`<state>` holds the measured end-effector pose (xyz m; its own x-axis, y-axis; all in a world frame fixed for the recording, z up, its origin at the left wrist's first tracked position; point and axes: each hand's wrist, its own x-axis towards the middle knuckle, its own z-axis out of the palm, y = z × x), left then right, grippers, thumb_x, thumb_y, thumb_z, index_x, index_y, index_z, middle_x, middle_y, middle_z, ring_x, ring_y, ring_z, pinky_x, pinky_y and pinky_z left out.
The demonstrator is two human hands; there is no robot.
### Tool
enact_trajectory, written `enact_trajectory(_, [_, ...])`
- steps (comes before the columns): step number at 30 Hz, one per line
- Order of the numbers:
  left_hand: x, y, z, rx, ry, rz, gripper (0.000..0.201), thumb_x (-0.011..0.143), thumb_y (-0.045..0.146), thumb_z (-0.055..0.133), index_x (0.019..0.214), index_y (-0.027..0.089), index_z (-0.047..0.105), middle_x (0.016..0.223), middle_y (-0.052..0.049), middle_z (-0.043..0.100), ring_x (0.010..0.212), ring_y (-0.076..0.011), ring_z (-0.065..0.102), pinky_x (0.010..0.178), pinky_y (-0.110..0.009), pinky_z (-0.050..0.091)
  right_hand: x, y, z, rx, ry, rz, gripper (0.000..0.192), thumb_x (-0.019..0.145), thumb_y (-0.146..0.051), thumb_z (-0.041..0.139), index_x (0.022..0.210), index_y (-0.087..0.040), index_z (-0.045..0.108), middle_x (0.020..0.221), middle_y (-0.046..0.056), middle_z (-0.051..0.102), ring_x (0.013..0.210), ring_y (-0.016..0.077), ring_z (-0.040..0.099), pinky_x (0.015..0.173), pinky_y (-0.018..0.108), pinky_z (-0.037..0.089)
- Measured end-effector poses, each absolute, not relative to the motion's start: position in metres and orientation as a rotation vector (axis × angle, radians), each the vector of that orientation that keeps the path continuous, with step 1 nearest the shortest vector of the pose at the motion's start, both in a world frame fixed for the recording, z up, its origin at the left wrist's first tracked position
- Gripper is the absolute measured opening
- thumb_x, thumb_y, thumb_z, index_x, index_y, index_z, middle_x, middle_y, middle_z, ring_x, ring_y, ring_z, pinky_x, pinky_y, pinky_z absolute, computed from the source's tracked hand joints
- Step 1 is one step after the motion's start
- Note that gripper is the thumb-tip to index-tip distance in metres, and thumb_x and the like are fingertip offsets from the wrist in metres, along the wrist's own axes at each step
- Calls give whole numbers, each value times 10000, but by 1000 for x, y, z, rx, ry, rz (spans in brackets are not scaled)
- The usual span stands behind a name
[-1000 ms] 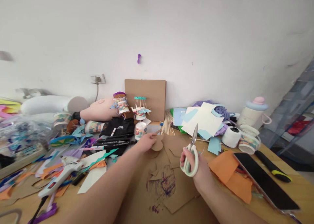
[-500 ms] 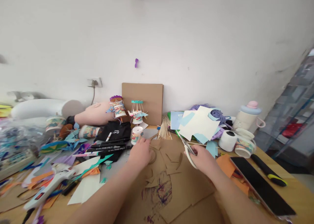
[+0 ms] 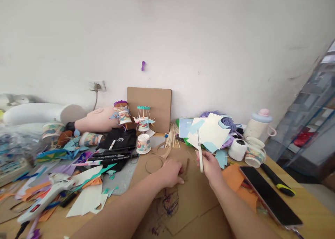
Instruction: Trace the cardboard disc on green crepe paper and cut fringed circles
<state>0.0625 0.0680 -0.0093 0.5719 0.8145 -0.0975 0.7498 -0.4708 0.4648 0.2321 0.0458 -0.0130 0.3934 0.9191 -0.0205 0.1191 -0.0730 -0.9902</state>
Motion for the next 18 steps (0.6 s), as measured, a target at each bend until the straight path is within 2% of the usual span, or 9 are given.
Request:
enact_trajectory(5, [61, 62, -15, 2325, 1246, 246, 159, 650, 202, 757, 746, 213, 631, 763, -43, 667, 787, -265, 616, 703, -334, 415, 230, 44, -9, -1470, -916, 897, 412, 583, -593, 691, 645, -198, 590, 596, 2, 594, 518, 159, 545, 480, 272, 405])
enact_trajectory(10, [33, 84, -11, 2268, 1394, 470, 67, 772, 250, 642, 755, 208, 593, 780, -38, 638, 760, -223, 585, 666, -303, 402, 230, 44, -8, -1455, -880, 908, 378, 605, -563, 689, 661, -201, 597, 613, 5, 600, 538, 161, 556, 487, 267, 411])
enact_trajectory(13, [19, 99, -3, 2247, 1503, 584, 145, 793, 203, 589, 654, 201, 546, 786, -46, 614, 774, -223, 567, 686, -314, 397, 229, 44, -9, -1454, -866, 907, 399, 590, -575, 691, 674, -194, 610, 608, 0, 599, 514, 153, 547, 458, 257, 392])
enact_trajectory(18, [26, 107, -2, 2272, 1464, 622, 240, 714, 154, 654, 537, 201, 500, 656, 4, 574, 679, -188, 551, 634, -282, 388, 228, 45, -14, -1449, -863, 904, 435, 543, -592, 724, 649, -184, 618, 577, 0, 603, 477, 154, 541, 427, 254, 376])
